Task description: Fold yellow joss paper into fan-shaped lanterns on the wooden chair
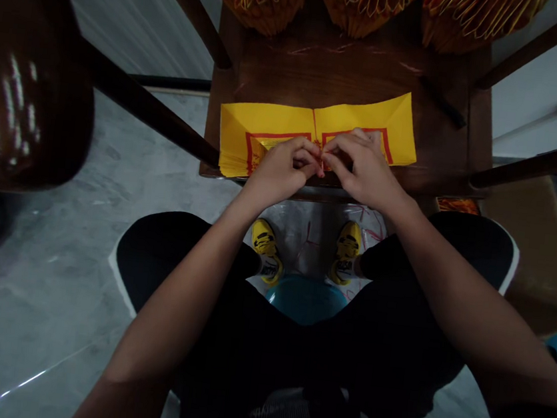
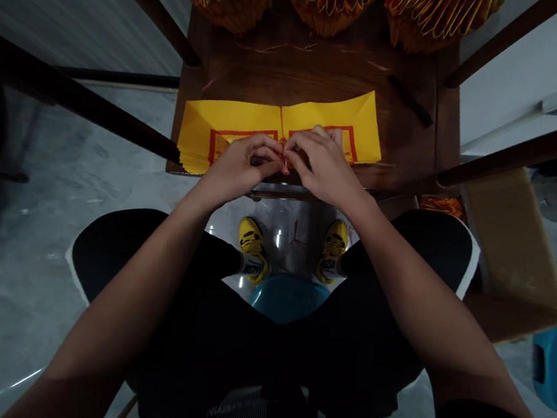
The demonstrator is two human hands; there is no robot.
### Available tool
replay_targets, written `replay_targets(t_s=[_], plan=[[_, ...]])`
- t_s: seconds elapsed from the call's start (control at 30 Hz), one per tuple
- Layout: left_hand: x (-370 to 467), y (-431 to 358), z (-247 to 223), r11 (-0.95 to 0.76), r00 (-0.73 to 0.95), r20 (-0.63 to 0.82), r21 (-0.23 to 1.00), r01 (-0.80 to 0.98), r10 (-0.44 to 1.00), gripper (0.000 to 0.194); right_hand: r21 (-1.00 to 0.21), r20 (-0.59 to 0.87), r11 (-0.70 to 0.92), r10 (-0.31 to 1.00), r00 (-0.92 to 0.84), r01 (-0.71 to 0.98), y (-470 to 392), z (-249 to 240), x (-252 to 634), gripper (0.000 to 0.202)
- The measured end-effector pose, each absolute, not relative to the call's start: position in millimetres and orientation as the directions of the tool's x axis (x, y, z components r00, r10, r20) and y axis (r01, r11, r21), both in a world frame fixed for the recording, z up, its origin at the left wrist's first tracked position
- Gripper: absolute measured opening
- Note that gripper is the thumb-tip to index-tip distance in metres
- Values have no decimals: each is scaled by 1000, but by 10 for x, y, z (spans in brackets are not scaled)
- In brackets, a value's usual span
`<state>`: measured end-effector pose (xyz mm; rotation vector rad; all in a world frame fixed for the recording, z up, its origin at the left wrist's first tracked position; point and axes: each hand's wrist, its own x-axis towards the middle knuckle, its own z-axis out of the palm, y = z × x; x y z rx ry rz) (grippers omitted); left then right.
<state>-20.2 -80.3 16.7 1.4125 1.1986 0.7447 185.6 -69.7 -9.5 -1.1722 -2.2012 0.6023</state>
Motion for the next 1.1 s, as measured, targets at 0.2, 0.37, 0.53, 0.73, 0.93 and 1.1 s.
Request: replay_targets(t_s=[0.2,0.37,0.53,0.73,0.93,1.1], plan=[[-205,-782,152,101,293,-181,959,266,939,24,-682,287,521,836,-468,513,-644,-78,1867,20],[-193,-772,151,78,253,-160,948,307,954,18,-714,271,492,850,-451,499,-642,-69,1878,20],[-166,-784,179,68,215,-137,951,300,967,15,-711,262,480,859,-440,514,-652,-59,1877,20],[-145,-798,165,93,184,-159,942,323,970,14,-702,265,481,861,-434,525,-668,-34,1874,21],[-122,-819,160,94,235,-175,942,322,956,10,-678,282,515,841,-462,525,-675,-18,1864,23],[-130,-827,187,99,231,-177,945,311,957,11,-665,292,536,827,-480,519,-673,-13,1863,23]])
